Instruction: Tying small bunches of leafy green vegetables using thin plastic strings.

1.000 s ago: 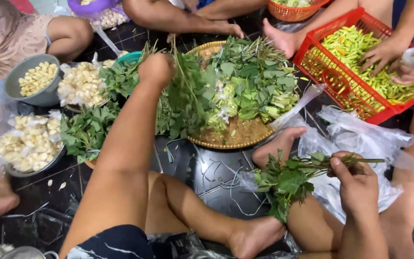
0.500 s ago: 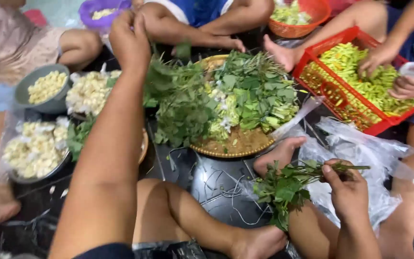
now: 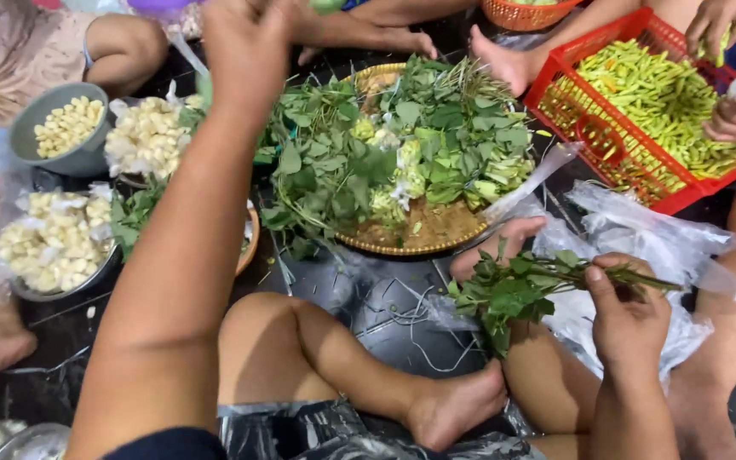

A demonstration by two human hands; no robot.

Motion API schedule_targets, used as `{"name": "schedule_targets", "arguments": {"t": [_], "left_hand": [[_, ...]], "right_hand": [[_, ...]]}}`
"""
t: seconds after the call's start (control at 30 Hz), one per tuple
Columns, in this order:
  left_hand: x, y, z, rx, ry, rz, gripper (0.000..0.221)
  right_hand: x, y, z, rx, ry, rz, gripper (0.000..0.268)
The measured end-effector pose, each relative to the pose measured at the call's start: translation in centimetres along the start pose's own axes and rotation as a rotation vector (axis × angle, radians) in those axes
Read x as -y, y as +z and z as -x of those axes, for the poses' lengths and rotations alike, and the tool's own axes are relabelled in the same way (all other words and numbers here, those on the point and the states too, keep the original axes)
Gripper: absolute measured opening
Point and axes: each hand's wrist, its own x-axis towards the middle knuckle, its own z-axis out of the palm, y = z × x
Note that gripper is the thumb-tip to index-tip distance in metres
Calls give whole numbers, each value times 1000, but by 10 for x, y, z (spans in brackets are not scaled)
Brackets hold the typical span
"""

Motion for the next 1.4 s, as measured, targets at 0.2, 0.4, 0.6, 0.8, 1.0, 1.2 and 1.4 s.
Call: {"name": "schedule_targets", "arguments": {"t": [0.2, 0.4, 0.6, 0.8, 1.0, 1.2, 1.4], "left_hand": [[-132, 57, 133, 542, -78, 167, 15], [-190, 93, 225, 598, -515, 390, 34], [-167, 86, 211, 739, -486, 641, 66], [-40, 125, 285, 703, -436, -58, 6], [23, 180, 414, 1065, -762, -507, 22], [34, 184, 461, 950, -790, -485, 21], [-11, 111, 369, 403, -977, 217, 7]], "right_hand": [[66, 26, 25, 212, -307, 300, 23], [71, 56, 47, 323, -347, 422, 31], [74, 34, 41, 311, -191, 364, 21], [25, -36, 22, 65, -207, 205, 17], [12, -49, 20, 18, -124, 200, 17], [25, -39, 18, 63, -350, 333, 17], [29, -37, 17, 6, -440, 504, 14]]}}
